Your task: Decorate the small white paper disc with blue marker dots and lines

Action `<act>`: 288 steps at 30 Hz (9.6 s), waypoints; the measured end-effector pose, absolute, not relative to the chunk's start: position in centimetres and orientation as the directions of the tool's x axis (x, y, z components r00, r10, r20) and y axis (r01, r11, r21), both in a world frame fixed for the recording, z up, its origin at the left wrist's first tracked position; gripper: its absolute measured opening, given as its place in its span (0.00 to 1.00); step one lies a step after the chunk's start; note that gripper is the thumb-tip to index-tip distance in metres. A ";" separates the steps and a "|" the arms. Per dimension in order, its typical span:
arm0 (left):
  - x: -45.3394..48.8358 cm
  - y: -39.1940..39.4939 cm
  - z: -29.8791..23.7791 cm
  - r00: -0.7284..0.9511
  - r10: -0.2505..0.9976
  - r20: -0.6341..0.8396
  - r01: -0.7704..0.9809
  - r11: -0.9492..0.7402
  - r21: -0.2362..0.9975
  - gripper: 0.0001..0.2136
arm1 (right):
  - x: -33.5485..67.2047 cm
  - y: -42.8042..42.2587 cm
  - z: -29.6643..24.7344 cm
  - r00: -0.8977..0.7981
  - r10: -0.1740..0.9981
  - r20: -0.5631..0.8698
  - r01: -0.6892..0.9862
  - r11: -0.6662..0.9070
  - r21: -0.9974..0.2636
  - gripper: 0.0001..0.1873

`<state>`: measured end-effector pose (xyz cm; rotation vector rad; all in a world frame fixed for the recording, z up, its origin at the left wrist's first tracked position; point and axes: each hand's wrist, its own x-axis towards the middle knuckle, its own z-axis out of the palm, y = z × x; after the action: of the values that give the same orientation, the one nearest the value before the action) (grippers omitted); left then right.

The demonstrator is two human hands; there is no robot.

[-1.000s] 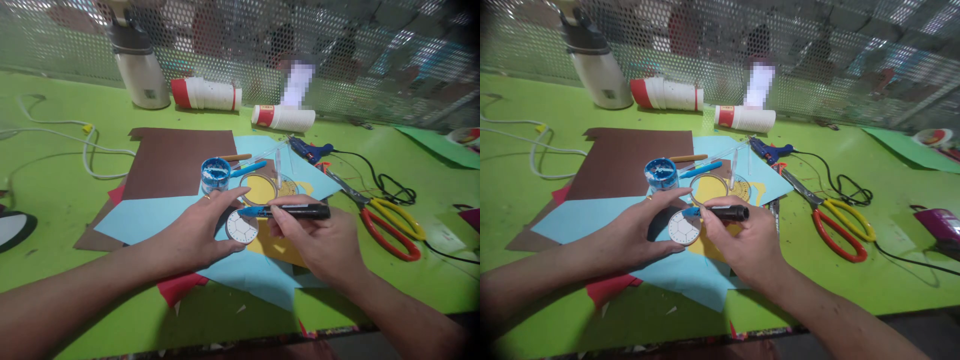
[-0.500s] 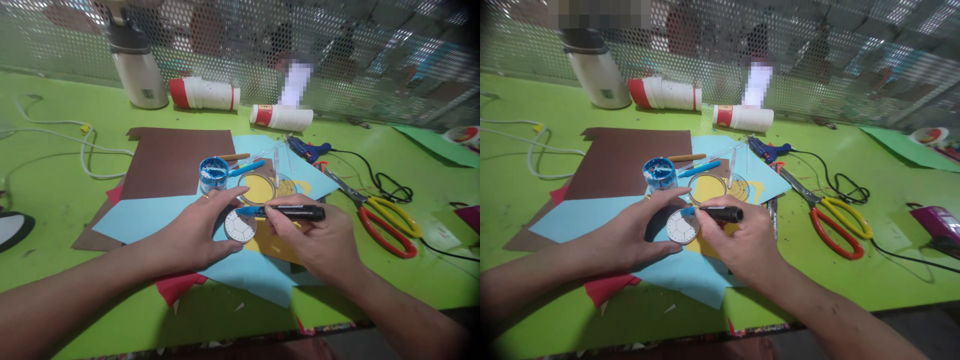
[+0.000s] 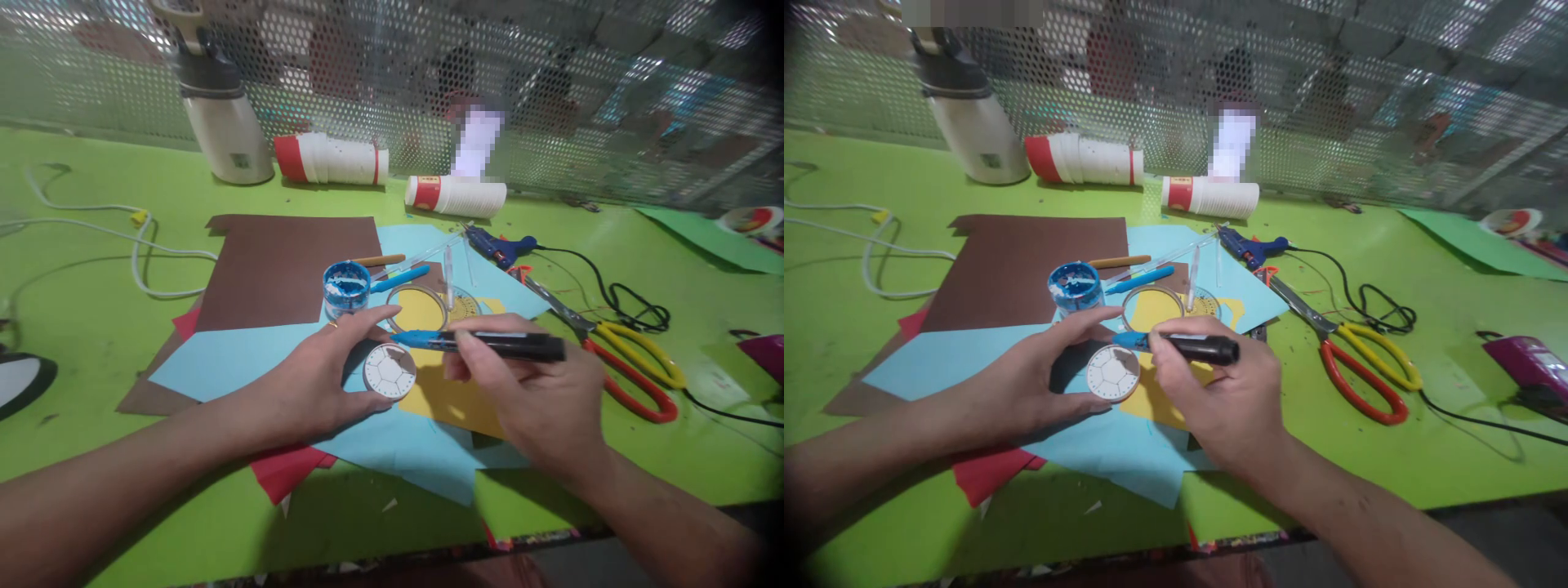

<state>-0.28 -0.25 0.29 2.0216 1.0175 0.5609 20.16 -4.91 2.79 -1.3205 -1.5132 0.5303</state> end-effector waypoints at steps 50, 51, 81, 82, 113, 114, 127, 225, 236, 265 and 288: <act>-0.5 -0.4 -0.1 0.620 0.782 0.069 0.442 -0.420 0.793 0.38 | 20.4 -4.5 2.6 -0.015 0.981 0.194 0.425 0.182 -0.887 0.06; -0.5 -0.3 -0.1 0.621 0.781 0.071 0.440 -0.421 0.793 0.37 | 20.4 -4.5 2.6 -0.016 0.981 0.191 0.429 0.179 -0.885 0.06; -0.3 -0.3 0.1 0.604 0.793 0.081 0.455 -0.426 0.782 0.37 | 19.8 -5.1 2.9 -0.248 0.817 0.521 0.615 0.548 -0.566 0.06; -0.3 -0.3 0.1 0.604 0.794 0.078 0.455 -0.423 0.784 0.37 | 19.8 -5.0 3.0 -0.222 0.831 0.510 0.615 0.526 -0.588 0.06; -0.5 -0.3 0.0 0.611 0.789 0.067 0.463 -0.425 0.778 0.38 | 20.0 -4.9 2.9 -0.069 0.908 0.413 0.597 0.369 -0.712 0.05; -0.5 -0.3 0.1 0.610 0.790 0.066 0.465 -0.425 0.777 0.38 | 20.0 -4.8 2.9 -0.068 0.905 0.419 0.599 0.373 -0.708 0.05; -0.4 -0.3 0.1 0.609 0.790 0.065 0.481 -0.433 0.762 0.37 | 19.9 -4.9 3.1 -0.077 0.887 0.455 0.613 0.402 -0.681 0.04; -0.4 -0.1 0.4 0.594 0.804 0.024 0.440 -0.349 0.827 0.40 | 20.0 -5.0 2.9 0.000 0.883 0.469 0.596 0.377 -0.709 0.02; -0.3 -0.2 0.3 0.595 0.803 0.030 0.457 -0.369 0.809 0.39 | 19.8 -4.9 2.7 -0.003 0.889 0.459 0.607 0.366 -0.705 0.02; -0.3 -0.1 0.2 0.604 0.796 0.030 0.447 -0.370 0.814 0.39 | 19.8 -4.9 2.9 -0.020 0.896 0.444 0.619 0.360 -0.698 0.02; -0.3 -0.1 0.3 0.592 0.805 0.036 0.472 -0.383 0.794 0.38 | 20.1 -5.2 3.0 0.101 0.890 0.445 0.533 0.329 -0.779 0.03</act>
<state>-0.31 -0.10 0.34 2.0442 1.0108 0.5454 20.11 -5.19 3.01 -1.3332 -1.5646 0.4340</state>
